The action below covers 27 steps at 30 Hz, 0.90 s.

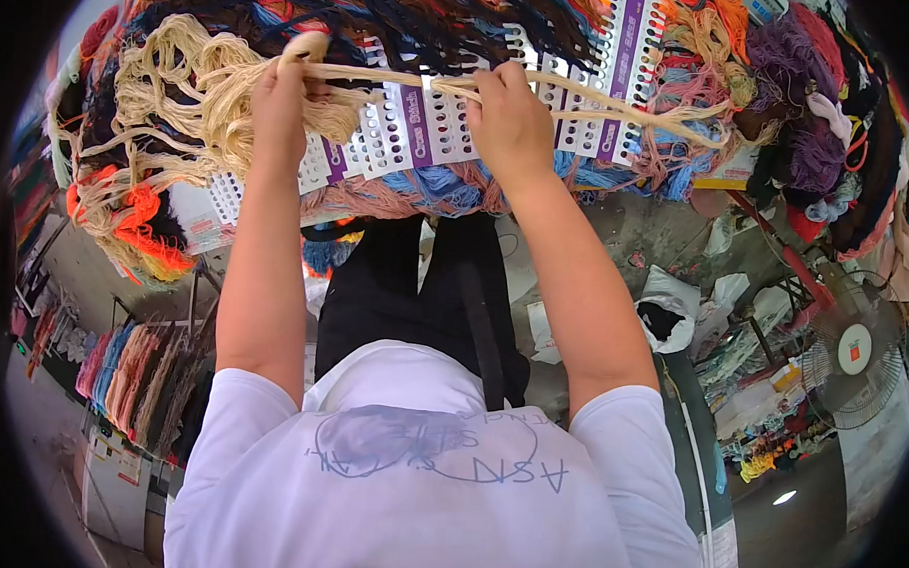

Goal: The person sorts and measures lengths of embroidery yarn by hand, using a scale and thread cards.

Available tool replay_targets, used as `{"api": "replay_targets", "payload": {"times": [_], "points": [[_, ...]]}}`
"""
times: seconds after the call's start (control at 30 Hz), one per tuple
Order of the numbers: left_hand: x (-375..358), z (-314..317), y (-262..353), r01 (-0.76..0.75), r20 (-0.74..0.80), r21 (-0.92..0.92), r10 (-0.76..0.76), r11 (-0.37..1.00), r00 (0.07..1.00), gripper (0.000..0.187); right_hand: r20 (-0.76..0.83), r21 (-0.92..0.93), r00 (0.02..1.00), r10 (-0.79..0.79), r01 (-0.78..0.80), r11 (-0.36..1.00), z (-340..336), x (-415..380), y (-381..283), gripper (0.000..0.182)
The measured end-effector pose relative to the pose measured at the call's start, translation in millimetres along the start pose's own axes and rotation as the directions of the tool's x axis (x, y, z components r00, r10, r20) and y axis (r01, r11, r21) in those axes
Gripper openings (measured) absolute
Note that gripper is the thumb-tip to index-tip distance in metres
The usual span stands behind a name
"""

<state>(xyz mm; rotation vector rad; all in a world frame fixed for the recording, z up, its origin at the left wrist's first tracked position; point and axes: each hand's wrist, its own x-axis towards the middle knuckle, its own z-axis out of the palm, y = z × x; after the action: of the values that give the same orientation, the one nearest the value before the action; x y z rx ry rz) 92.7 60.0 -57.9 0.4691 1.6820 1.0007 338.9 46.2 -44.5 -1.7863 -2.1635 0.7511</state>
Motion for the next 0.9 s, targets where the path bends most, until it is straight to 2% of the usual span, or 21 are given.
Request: {"api": "replay_targets", "payload": {"times": [0.03, 0.07, 0.13, 0.17, 0.23, 0.27, 0.33, 0.37, 0.4, 0.43, 0.47, 0.5, 0.53, 0.57, 0.63, 0.67, 0.73, 0.77, 0.8, 0.87, 0.9], "points": [[-3, -4, 5, 0.114, 0.068, -0.303, -0.098, 0.946, 0.993, 0.019, 0.029, -0.050, 1.000, 0.013, -0.012, 0.999, -2, 1, -5, 0.020], [-7, -2, 8, 0.192, 0.082, -0.362, -0.174, 0.912, 0.981, 0.022, 0.026, -0.102, 1.000, -0.011, 0.014, 0.995, -1, 2, -6, 0.017], [-18, 5, 13, 0.274, 0.257, -0.408, -0.178, 0.871, 0.950, 0.023, -0.012, -0.181, 0.999, -0.047, 0.044, 0.983, -2, 5, -7, 0.011], [-24, 7, 15, 0.331, 0.380, -0.495, -0.142, 0.803, 0.914, 0.021, -0.012, -0.174, 0.999, -0.045, 0.042, 0.984, -3, 7, -8, 0.011], [-24, 7, 6, 0.382, 0.602, -0.549, 0.034, 0.743, 0.798, 0.022, -0.213, -0.263, 0.921, -0.326, 0.268, 0.927, -8, 13, -7, 0.009], [-24, 12, 1, 0.436, 0.650, -0.588, 0.077, 0.681, 0.756, 0.021, -0.164, -0.199, 0.943, -0.290, 0.256, 0.946, -10, 11, -9, 0.014], [-34, 26, 3, 0.416, 0.622, -0.494, -0.025, 0.763, 0.783, 0.019, 0.035, 0.157, 0.999, -0.036, 0.030, 0.987, -17, 7, -15, 0.023], [-42, 37, 6, 0.383, 0.588, -0.458, -0.049, 0.802, 0.808, 0.019, 0.053, 0.341, 0.998, 0.045, -0.061, 0.938, -21, 7, -22, 0.033], [-41, 46, 0, 0.284, 0.613, -0.349, -0.011, 0.893, 0.790, 0.024, 0.054, 0.338, 0.998, 0.045, -0.061, 0.939, -25, 9, -25, 0.033], [-40, 55, -6, 0.171, 0.641, -0.233, 0.019, 0.957, 0.767, 0.029, 0.024, 0.417, 1.000, 0.000, -0.010, 0.909, -28, 12, -28, 0.035], [-45, 65, -4, 0.075, 0.554, -0.047, -0.037, 0.996, 0.832, 0.024, -0.008, 0.492, 0.999, -0.043, 0.041, 0.870, -28, 13, -30, 0.038], [-46, 71, -2, -0.053, 0.531, 0.180, -0.051, 0.982, 0.846, 0.019, 0.036, 0.525, 0.999, -0.026, 0.004, 0.851, -27, 14, -26, 0.041], [-46, 74, 1, -0.172, 0.506, 0.396, -0.058, 0.902, 0.860, 0.016, 0.038, 0.524, 0.999, -0.026, 0.003, 0.852, -21, 15, -22, 0.041], [-42, 75, -12, -0.212, 0.464, 0.381, 0.012, 0.900, 0.886, 0.016, 0.021, 0.496, 1.000, -0.018, 0.005, 0.868, -13, 15, -16, 0.038], [-38, 72, -21, -0.187, 0.466, 0.173, 0.087, 0.967, 0.881, 0.017, 0.044, 0.391, 0.998, -0.040, 0.020, 0.920, -2, 20, -6, 0.026], [-42, 72, -18, -0.115, 0.445, 0.042, 0.085, 0.992, 0.891, 0.017, 0.062, 0.349, 0.997, -0.050, 0.026, 0.937, 4, 19, -6, 0.026], [-47, 67, -12, -0.103, 0.466, 0.040, 0.072, 0.994, 0.882, 0.017, 0.069, 0.226, 0.996, -0.061, 0.044, 0.973, 13, 21, -7, 0.023], [-50, 62, -5, -0.091, 0.480, 0.039, 0.062, 0.995, 0.875, 0.018, 0.067, 0.228, 0.996, -0.060, 0.043, 0.973, 13, 23, -6, 0.023], [-54, 56, 3, -0.083, 0.387, 0.020, 0.069, 0.996, 0.919, 0.019, 0.064, 0.219, 0.997, -0.045, 0.030, 0.975, 13, 24, -6, 0.020], [-48, 20, 13, 0.041, 0.286, -0.239, 0.029, 0.970, 0.958, 0.019, 0.062, 0.214, 0.998, -0.023, 0.009, 0.977, 11, 23, -6, 0.016], [-39, -16, 9, 0.051, 0.297, -0.401, 0.077, 0.915, 0.952, 0.016, 0.093, 0.224, 0.995, 0.044, -0.064, 0.973, 8, 22, -3, 0.013]]}}
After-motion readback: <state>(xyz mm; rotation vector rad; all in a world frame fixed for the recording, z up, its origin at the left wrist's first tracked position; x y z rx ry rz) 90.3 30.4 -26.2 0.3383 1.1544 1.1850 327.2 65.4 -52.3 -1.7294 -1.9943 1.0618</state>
